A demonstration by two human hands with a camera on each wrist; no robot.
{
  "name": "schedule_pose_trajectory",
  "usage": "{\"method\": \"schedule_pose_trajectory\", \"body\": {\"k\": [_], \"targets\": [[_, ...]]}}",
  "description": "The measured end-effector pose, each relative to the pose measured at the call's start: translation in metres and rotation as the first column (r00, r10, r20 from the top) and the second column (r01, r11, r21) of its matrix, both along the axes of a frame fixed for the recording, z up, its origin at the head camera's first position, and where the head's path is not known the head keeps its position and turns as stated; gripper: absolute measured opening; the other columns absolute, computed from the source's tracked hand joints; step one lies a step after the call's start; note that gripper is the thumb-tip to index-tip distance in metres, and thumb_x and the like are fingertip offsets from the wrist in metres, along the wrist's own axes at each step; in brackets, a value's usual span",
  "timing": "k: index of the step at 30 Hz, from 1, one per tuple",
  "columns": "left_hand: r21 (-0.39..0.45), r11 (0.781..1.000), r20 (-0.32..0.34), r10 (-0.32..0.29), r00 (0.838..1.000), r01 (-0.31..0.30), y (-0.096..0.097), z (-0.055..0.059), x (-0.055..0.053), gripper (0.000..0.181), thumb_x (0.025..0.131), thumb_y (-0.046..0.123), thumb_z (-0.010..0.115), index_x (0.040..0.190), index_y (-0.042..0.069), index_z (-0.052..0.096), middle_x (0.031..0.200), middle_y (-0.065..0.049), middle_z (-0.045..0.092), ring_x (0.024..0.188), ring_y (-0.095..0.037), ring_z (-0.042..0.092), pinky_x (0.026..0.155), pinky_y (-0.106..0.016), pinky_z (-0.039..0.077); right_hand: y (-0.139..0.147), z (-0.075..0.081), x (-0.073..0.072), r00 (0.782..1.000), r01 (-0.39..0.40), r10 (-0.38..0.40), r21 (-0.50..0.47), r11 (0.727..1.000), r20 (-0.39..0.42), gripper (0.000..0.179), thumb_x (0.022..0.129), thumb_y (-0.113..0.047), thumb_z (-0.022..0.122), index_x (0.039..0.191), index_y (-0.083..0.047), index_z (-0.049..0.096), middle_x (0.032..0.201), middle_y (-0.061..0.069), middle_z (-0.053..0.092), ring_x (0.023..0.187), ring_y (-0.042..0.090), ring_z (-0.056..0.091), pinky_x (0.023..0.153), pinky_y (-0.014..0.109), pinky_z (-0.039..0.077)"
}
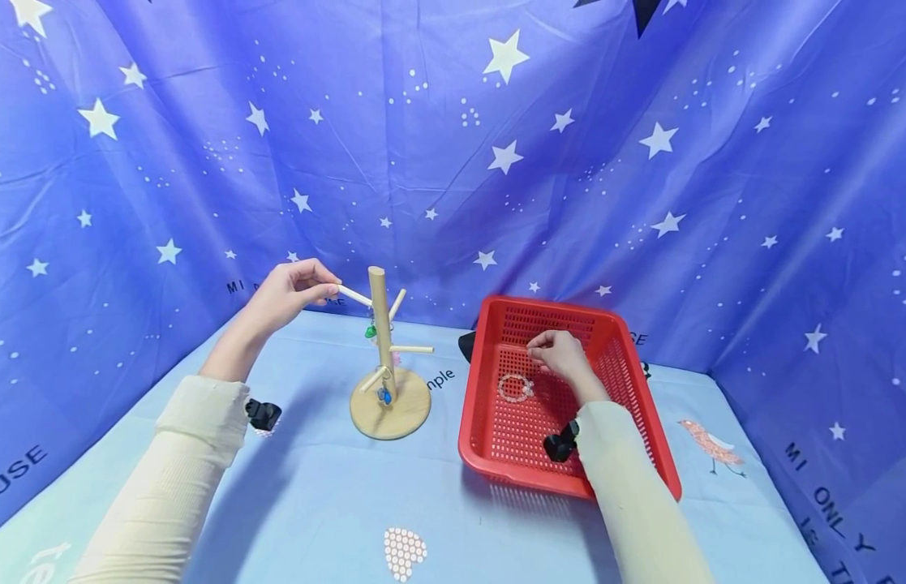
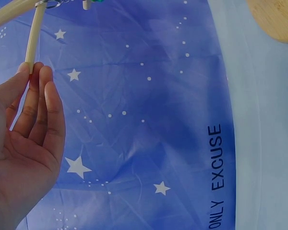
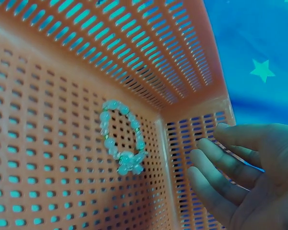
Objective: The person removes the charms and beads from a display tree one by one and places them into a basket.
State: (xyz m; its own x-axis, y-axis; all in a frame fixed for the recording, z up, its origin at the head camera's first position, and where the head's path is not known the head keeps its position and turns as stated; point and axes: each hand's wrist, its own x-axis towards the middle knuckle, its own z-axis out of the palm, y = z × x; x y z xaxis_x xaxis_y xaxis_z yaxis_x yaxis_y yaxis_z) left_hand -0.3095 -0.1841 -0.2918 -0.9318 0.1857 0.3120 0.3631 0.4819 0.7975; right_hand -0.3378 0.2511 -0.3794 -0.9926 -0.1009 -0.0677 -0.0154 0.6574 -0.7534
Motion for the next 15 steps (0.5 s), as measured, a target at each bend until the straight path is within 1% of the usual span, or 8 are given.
{"method": "schedule_pose_trajectory", "body": {"k": [3, 4, 5, 6, 9, 11, 13, 15], "targets": [[0.003, 1.0, -0.001, -0.002, 1.0, 0.002, 0.0, 0.0, 0.0, 0.018, 0.097, 0.017, 0.066, 0.105, 0.0, 0.068, 0.106, -0.025, 0.071, 0.08, -0.001, 0.066, 0.077, -0.02, 0.059, -0.003, 0.006, 0.002, 1.0, 0.003, -0.004, -0.032, 0.999, -0.023, 0.025, 0.099, -0.011, 0.06, 0.115, 0.008, 0.064, 0.111, 0.027, 0.069, 0.087, 0.023, 0.073, 0.078, 0.034, 0.063], [0.003, 1.0, -0.001, -0.004, 1.0, 0.004, 0.0, 0.0, 0.0, 0.018, 0.097, 0.017, 0.066, 0.105, 0.0, 0.068, 0.107, -0.025, 0.07, 0.08, -0.001, 0.066, 0.078, -0.021, 0.059, -0.004, 0.007, 0.002, 0.999, 0.007, -0.008, -0.049, 0.999, -0.035, 0.024, 0.099, -0.011, 0.061, 0.113, 0.008, 0.065, 0.109, 0.027, 0.07, 0.089, 0.025, 0.073, 0.079, 0.035, 0.063], [0.004, 1.0, -0.002, -0.004, 1.0, 0.004, 0.0, 0.0, 0.0, 0.018, 0.097, 0.017, 0.066, 0.104, 0.0, 0.068, 0.107, -0.026, 0.07, 0.08, -0.001, 0.066, 0.078, -0.021, 0.059, -0.005, 0.009, 0.002, 0.999, 0.003, -0.006, -0.064, 0.998, -0.049, 0.024, 0.098, -0.012, 0.062, 0.112, 0.008, 0.065, 0.108, 0.027, 0.07, 0.088, 0.023, 0.074, 0.08, 0.037, 0.063], [0.006, 1.0, -0.003, -0.006, 1.0, 0.006, 0.0, 0.0, 0.0, 0.018, 0.097, 0.016, 0.066, 0.104, 0.0, 0.068, 0.107, -0.026, 0.07, 0.08, -0.001, 0.067, 0.078, -0.022, 0.06, -0.006, 0.011, 0.003, 0.998, 0.002, -0.007, -0.078, 0.997, -0.058, 0.024, 0.098, -0.013, 0.063, 0.111, 0.007, 0.065, 0.107, 0.026, 0.071, 0.084, 0.019, 0.073, 0.081, 0.037, 0.063], [0.005, 1.0, -0.007, -0.007, 1.0, 0.007, -0.001, 0.0, 0.0, 0.018, 0.097, 0.016, 0.066, 0.104, 0.0, 0.068, 0.106, -0.025, 0.071, 0.079, -0.001, 0.067, 0.077, -0.021, 0.059, -0.011, 0.016, 0.005, 0.997, -0.004, -0.005, -0.106, 0.994, -0.081, 0.026, 0.097, -0.014, 0.064, 0.112, 0.007, 0.065, 0.108, 0.026, 0.07, 0.076, 0.006, 0.07, 0.078, 0.031, 0.063], [0.011, 1.0, -0.007, -0.009, 1.0, 0.009, -0.001, -0.001, 0.0, 0.017, 0.097, 0.016, 0.066, 0.104, 0.0, 0.068, 0.105, -0.025, 0.071, 0.079, -0.002, 0.067, 0.076, -0.021, 0.059, -0.014, 0.019, 0.007, 0.996, -0.012, 0.002, -0.104, 0.995, -0.09, 0.029, 0.098, -0.015, 0.063, 0.116, 0.007, 0.064, 0.112, 0.027, 0.068, 0.077, 0.0, 0.067, 0.077, 0.026, 0.062], [0.01, 1.0, -0.009, -0.01, 1.0, 0.01, -0.001, -0.001, 0.001, 0.017, 0.097, 0.016, 0.066, 0.104, 0.0, 0.068, 0.105, -0.025, 0.071, 0.079, -0.002, 0.066, 0.075, -0.019, 0.059, -0.017, 0.022, 0.009, 0.995, -0.013, 0.003, -0.101, 0.995, -0.099, 0.03, 0.099, -0.015, 0.062, 0.119, 0.008, 0.063, 0.115, 0.028, 0.067, 0.079, -0.001, 0.066, 0.075, 0.02, 0.06], [0.011, 1.0, -0.01, -0.011, 1.0, 0.011, -0.001, 0.0, 0.001, 0.017, 0.097, 0.015, 0.066, 0.104, 0.0, 0.068, 0.105, -0.026, 0.071, 0.078, -0.003, 0.066, 0.075, -0.019, 0.058, -0.02, 0.024, 0.01, 0.994, -0.017, 0.006, -0.102, 0.995, -0.113, 0.032, 0.099, -0.016, 0.062, 0.12, 0.008, 0.063, 0.117, 0.028, 0.067, 0.085, 0.005, 0.069, 0.074, 0.018, 0.06]]}}
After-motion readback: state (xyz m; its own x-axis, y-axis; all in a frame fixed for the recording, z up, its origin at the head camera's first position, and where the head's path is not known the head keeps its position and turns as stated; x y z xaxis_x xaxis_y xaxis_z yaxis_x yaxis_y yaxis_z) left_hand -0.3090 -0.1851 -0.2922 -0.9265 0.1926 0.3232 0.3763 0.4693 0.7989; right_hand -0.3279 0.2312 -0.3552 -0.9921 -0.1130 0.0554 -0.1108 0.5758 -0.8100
